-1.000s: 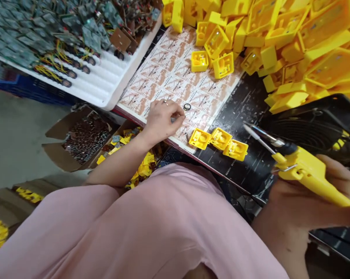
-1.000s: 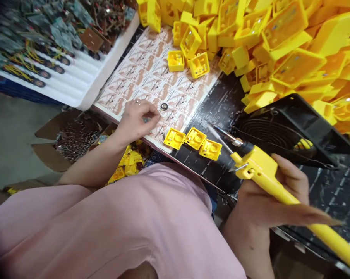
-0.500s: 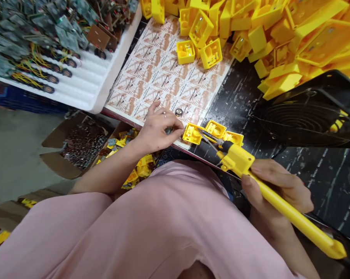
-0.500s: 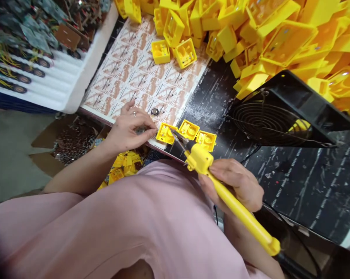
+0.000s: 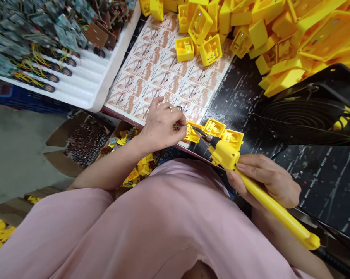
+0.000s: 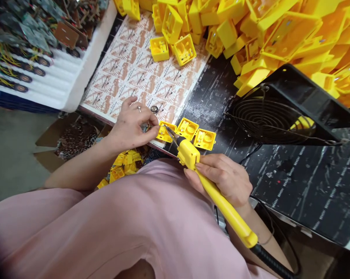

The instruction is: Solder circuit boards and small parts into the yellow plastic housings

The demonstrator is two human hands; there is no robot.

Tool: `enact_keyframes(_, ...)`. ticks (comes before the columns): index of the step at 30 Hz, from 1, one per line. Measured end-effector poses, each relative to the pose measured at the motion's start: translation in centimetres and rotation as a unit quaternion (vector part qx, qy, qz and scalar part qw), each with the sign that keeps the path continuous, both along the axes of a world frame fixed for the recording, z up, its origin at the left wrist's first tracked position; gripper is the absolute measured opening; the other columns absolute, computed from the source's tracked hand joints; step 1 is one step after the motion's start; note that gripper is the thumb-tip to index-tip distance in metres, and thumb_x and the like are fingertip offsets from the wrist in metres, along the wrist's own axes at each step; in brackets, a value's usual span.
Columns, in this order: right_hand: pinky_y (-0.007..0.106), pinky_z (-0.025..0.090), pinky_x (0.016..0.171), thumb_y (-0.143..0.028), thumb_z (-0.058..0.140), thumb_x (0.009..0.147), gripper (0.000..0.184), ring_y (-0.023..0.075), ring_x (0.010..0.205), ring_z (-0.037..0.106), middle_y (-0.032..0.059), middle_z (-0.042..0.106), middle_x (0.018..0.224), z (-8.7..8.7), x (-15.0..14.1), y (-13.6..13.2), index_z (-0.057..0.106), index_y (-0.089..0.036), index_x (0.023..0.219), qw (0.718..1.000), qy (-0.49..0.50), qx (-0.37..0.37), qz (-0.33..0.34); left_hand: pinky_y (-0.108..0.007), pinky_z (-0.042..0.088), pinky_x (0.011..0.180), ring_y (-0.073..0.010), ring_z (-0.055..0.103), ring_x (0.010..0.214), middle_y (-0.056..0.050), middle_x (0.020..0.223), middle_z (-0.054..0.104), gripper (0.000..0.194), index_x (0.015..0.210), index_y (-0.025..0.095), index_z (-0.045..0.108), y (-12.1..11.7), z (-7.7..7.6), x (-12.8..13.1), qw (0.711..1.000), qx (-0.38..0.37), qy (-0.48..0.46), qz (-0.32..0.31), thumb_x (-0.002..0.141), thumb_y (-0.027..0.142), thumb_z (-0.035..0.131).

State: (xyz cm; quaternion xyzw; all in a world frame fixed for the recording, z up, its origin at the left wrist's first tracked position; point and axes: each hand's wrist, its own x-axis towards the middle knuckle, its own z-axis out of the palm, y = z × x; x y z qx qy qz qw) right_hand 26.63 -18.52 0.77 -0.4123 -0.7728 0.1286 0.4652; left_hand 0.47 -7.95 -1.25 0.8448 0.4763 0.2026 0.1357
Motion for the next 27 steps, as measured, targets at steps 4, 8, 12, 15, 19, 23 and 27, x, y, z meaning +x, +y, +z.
enact_keyframes(4,0.026,0.064,0.061,-0.008,0.079,0.085,0.026,0.0149,0.072,0.073,0.0009,0.076,0.083,1.0,-0.4,0.5,0.065,-0.023,0.1,0.999,-0.048,-0.005,0.009,-0.058,0.04,0.116,-0.0227,0.062,0.088,-0.001,0.073,0.067,0.021,0.079,0.022,0.072,0.3,0.2,-0.2,1.0,0.007,0.015,-0.022,0.087,0.028,0.054)
enact_keyframes(8,0.026,0.064,0.068,-0.008,0.08,0.085,0.026,0.0135,0.072,0.073,-0.0005,0.074,0.081,1.9,-0.3,0.7,0.064,-0.022,0.101,0.995,-0.097,-0.01,0.034,-0.057,0.04,0.114,-0.0232,0.061,0.09,-0.001,0.075,0.068,0.019,0.078,0.022,0.071,0.7,0.6,-0.1,0.999,0.016,0.036,-0.038,0.086,0.027,0.055)
enact_keyframes(12,0.027,0.064,0.067,-0.014,0.072,0.094,0.014,0.0136,0.074,0.072,0.0005,0.074,0.083,2.3,0.6,0.3,0.065,-0.024,0.1,0.997,-0.068,-0.02,0.017,-0.055,0.041,0.114,-0.0227,0.061,0.09,-0.001,0.074,0.066,0.019,0.075,0.022,0.07,0.9,1.0,0.1,0.997,0.018,0.061,-0.047,0.086,0.027,0.054)
enact_keyframes(15,0.025,0.061,0.06,-0.018,0.07,0.096,0.009,0.0134,0.072,0.072,-0.0002,0.074,0.083,2.1,1.0,0.1,0.066,-0.026,0.098,0.997,-0.063,-0.015,-0.034,-0.054,0.041,0.113,-0.0228,0.061,0.09,-0.001,0.074,0.065,0.021,0.076,0.023,0.07,0.9,1.2,0.2,0.996,0.012,0.073,-0.05,0.087,0.028,0.053)
enact_keyframes(19,0.025,0.061,0.061,-0.012,0.073,0.092,0.017,0.0127,0.072,0.071,-0.0006,0.074,0.084,1.7,0.7,-0.1,0.065,-0.025,0.098,0.999,-0.042,-0.017,-0.018,-0.053,0.042,0.111,-0.0237,0.061,0.09,-0.001,0.073,0.064,0.021,0.076,0.022,0.07,1.1,1.4,0.3,0.996,0.011,0.076,-0.055,0.085,0.027,0.052)
enact_keyframes(23,0.03,0.063,0.065,-0.003,0.078,0.083,0.038,0.0158,0.077,0.073,0.0002,0.076,0.087,1.2,0.8,-0.3,0.07,-0.026,0.112,0.999,-0.015,-0.031,-0.036,-0.051,0.044,0.11,-0.0262,0.063,0.098,-0.003,0.085,0.07,0.022,0.091,0.021,0.072,0.9,1.4,-0.5,0.998,-0.025,0.043,-0.05,0.085,0.035,0.056)
enact_keyframes(27,0.032,0.064,0.063,-0.009,0.078,0.085,0.066,0.0194,0.075,0.076,0.002,0.08,0.099,0.2,1.4,-0.6,0.062,-0.03,0.145,0.999,-0.025,-0.001,-0.045,-0.042,0.051,0.103,-0.0249,0.067,0.106,-0.006,0.112,0.075,0.041,0.113,0.018,0.069,-0.1,0.7,-2.3,0.994,-0.097,-0.046,0.005,0.083,0.045,0.065)
